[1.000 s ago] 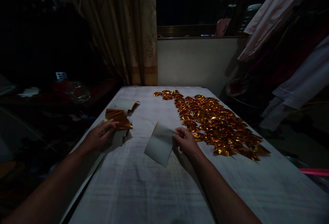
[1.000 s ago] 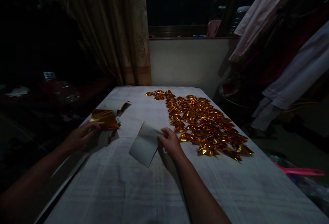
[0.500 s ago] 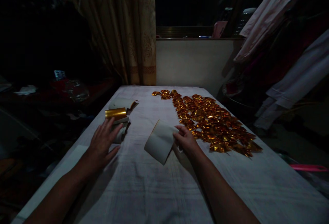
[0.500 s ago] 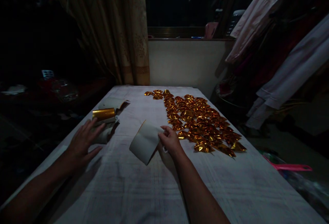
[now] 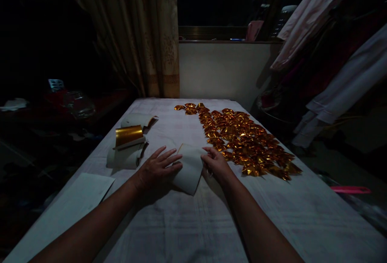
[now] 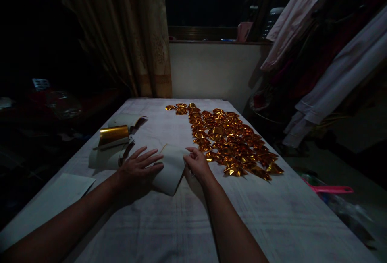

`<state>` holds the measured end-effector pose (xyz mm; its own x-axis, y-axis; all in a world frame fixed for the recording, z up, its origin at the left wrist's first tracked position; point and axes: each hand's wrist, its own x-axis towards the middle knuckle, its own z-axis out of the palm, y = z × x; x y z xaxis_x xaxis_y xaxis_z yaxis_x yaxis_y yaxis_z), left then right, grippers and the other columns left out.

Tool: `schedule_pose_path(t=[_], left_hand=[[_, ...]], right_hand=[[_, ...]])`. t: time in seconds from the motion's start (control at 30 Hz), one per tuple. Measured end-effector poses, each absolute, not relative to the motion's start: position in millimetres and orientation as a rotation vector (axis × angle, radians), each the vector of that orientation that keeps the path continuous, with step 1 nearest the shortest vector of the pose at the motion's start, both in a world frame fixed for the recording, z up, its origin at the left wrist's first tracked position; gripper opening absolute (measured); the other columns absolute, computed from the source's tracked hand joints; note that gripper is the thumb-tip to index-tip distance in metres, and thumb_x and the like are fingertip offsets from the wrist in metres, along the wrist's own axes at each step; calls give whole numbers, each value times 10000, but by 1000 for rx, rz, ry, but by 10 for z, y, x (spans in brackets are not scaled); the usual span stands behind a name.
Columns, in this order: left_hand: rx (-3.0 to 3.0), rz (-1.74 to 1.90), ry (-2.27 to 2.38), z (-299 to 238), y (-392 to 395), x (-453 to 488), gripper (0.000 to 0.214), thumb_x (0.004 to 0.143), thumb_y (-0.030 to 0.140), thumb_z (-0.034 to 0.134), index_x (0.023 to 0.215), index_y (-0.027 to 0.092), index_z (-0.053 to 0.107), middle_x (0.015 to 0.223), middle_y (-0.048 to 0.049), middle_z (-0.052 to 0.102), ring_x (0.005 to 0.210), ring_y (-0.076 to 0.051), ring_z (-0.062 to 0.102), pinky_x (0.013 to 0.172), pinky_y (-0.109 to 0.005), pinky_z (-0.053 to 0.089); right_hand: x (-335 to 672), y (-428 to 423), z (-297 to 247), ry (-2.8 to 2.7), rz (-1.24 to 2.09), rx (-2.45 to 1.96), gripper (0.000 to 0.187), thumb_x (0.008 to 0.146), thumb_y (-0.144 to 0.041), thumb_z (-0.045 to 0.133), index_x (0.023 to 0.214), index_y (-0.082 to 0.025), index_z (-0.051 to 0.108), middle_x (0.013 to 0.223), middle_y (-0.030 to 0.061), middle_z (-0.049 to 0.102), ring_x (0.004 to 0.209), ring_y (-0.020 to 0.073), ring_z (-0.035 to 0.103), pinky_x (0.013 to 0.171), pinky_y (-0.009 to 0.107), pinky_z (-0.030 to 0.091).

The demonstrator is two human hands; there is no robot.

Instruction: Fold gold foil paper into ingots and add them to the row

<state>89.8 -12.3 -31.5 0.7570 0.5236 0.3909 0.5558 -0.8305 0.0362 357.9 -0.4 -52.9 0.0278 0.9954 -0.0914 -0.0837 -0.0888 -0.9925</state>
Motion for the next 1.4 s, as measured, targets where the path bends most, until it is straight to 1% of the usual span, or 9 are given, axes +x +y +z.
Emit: schedule_pose_path(t=[0.17,0.4,0.47,0.63,0.77,0.9,1.1,1.2,1.4], left_hand=[[-3068,-836,-1077,-283,-283,922,273,905,218,541,1067,301,743,1075,-45,782,1144,-222,680,1134,-457,379],[-2745,-1508,-2073,-372,-487,1225,233,859,380,575,936,234,741,832,-49,750,757,-210,689,739,-319,542],[-2654,-1579,-2092,-392,-473,1274,201,814,390,624,849,225,733,873,-59,728,812,-218,679,781,-339,545],[-2609,-1702,-2141,-443,-435,1287,212,754,419,690,749,209,714,1318,-134,621,1145,-289,618,894,-410,533],[-2646,-2008,-2414,-462,-474,1318,288,713,456,749,831,194,730,995,-99,742,855,-225,690,770,-352,557],[-2429,-2191,-2572,-465,-515,1338,321,657,472,803,725,179,690,713,-31,700,684,-174,650,658,-282,530],[-2244,-2255,-2558,-463,-554,1335,296,650,445,801,734,187,684,740,-22,696,716,-180,643,678,-290,534],[-2219,-2233,-2526,-469,-558,1342,268,645,420,790,729,191,679,745,-17,689,732,-188,642,691,-297,536],[-2260,-2151,-2488,-464,-553,1334,237,650,413,761,704,198,676,771,-18,691,749,-195,650,711,-299,544]], right_hand=[[3600,12,-529,-1101,1271,-1229,429,575,-428,719,927,-202,623,521,-101,468,426,80,402,395,199,293],[3531,-38,-582,-1171,1300,-1208,343,581,-427,739,834,-208,666,518,-78,519,434,90,431,407,199,306],[3525,-66,-586,-1181,1309,-1196,326,579,-420,750,813,-203,680,556,-56,564,475,99,473,441,205,346],[3529,-144,-512,-1224,1424,-1133,304,605,-420,773,804,-197,716,650,-19,651,511,106,517,488,223,395],[3550,-228,-441,-1249,1455,-1077,323,600,-440,828,789,-199,726,703,-4,682,613,131,588,562,236,448],[3583,-337,-407,-1248,1447,-1112,406,676,-549,788,881,-202,740,705,-8,653,574,111,546,519,219,407],[3561,-415,-418,-1185,1532,-1175,596,624,-593,820,1059,-206,696,806,6,669,587,115,565,510,224,432],[3520,-400,-472,-1165,1506,-1222,541,543,-562,871,891,-190,690,745,3,677,620,133,588,553,238,457],[3493,-387,-525,-1216,1390,-1251,427,623,-583,811,690,-177,695,620,-6,644,578,130,558,561,249,451]])
